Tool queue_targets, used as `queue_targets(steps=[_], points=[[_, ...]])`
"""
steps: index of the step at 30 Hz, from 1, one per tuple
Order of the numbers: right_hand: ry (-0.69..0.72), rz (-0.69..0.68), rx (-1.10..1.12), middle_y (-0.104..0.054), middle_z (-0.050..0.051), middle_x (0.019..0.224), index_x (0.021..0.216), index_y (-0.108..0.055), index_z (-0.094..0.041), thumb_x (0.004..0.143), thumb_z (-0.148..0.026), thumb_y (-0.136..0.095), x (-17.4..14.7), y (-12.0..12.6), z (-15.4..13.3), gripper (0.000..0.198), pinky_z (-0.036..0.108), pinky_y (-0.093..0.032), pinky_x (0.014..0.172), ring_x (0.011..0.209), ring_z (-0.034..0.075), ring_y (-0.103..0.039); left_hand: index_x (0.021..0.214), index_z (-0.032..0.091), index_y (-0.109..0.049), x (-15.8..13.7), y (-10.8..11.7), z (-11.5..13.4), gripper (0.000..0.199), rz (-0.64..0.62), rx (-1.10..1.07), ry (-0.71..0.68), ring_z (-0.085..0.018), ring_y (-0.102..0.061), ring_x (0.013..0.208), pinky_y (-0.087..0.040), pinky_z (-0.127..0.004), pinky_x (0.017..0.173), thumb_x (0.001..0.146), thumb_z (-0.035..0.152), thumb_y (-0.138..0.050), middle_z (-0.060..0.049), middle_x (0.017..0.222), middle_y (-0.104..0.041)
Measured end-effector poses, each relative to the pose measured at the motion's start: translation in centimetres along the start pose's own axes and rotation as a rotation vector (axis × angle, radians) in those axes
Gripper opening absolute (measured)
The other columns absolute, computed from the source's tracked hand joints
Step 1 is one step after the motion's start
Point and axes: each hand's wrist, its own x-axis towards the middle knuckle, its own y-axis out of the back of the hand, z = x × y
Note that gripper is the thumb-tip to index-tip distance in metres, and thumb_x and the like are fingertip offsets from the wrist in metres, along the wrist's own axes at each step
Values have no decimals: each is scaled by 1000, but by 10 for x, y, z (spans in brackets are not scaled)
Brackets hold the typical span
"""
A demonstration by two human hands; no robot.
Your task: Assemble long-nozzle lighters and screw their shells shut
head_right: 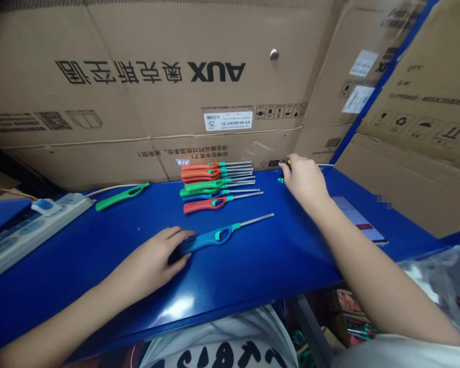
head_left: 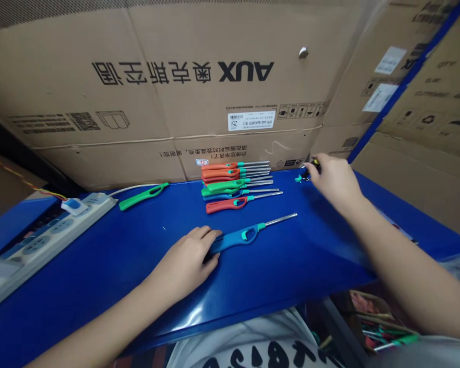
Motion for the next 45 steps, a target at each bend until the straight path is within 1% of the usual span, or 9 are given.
queue_targets(steps=[5, 9, 12, 15, 17, 22, 27, 37, 45], points=[[85, -133, 43, -71, 23, 111, 112, -67, -9, 98, -29, -47, -13, -35, 21, 31, 44, -51, 89, 104, 35, -67, 132, 16, -59, 0, -6, -6, 37, 39, -14, -24, -31, -65, 107, -56, -47, 94, 96, 21, -57, -14, 118, -66], [124, -218, 70, -70, 21, 117, 117, -66, -9, 95, -26, -53, -29, -54, 22, 31, 40, -52, 92, 109, 32, -66, 128, 19, -61, 7, -12, -18, 31, 145, -84, -107, -28, -63, 105, -56, -45, 94, 98, 21, -53, -12, 115, -64], [111, -250, 79, -65, 21, 126, 128, -60, -11, 94, -29, -52, -39, -62, 17, 39, 40, -53, 88, 111, 33, -65, 129, 20, -59, 19, -14, -28, 31, 230, -98, -170, -28, -60, 107, -55, -48, 96, 100, 23, -49, -12, 119, -62], [75, -258, 98, -62, 21, 133, 135, -54, -12, 95, -33, -49, -43, -65, 14, 46, 39, -54, 82, 111, 33, -65, 131, 20, -58, 34, -11, -40, 32, 266, -77, -197, -28, -58, 106, -54, -49, 96, 101, 23, -47, -13, 119, -60], [47, -264, 116, -63, 19, 133, 135, -54, -14, 95, -34, -48, -43, -67, 13, 45, 37, -54, 80, 111, 33, -66, 131, 20, -57, 45, -8, -48, 32, 291, -55, -202, -28, -58, 106, -54, -49, 96, 101, 24, -47, -13, 117, -59], [-27, -292, 137, -72, 16, 117, 131, -54, -19, 94, -40, -48, -41, -69, 12, 43, 38, -52, 71, 100, 34, -70, 132, 18, -56, 63, -4, -63, 33, 354, -22, -179, -30, -55, 114, -49, -51, 102, 102, 27, -46, -14, 120, -56], [-34, -305, 149, -72, 16, 118, 131, -53, -20, 93, -42, -48, -40, -69, 13, 44, 37, -50, 70, 100, 35, -71, 131, 18, -58, 73, -10, -72, 33, 366, -16, -160, -29, -56, 114, -49, -49, 103, 102, 30, -45, -13, 118, -58], [-23, -299, 169, -73, 11, 113, 130, -53, -24, 91, -43, -51, -37, -79, 20, 43, 33, -48, 67, 95, 32, -70, 123, 12, -66, 79, -14, -74, 37, 402, 13, -152, -29, -62, 107, -53, -46, 98, 101, 37, -48, -15, 113, -64], [-3, -265, 207, -72, 11, 107, 128, -54, -22, 92, -48, -50, -38, -81, 23, 44, 35, -48, 66, 90, 30, -69, 126, 13, -65, 74, -10, -65, 37, 429, 65, -174, -30, -59, 113, -51, -47, 100, 99, 33, -52, -16, 121, -64]])
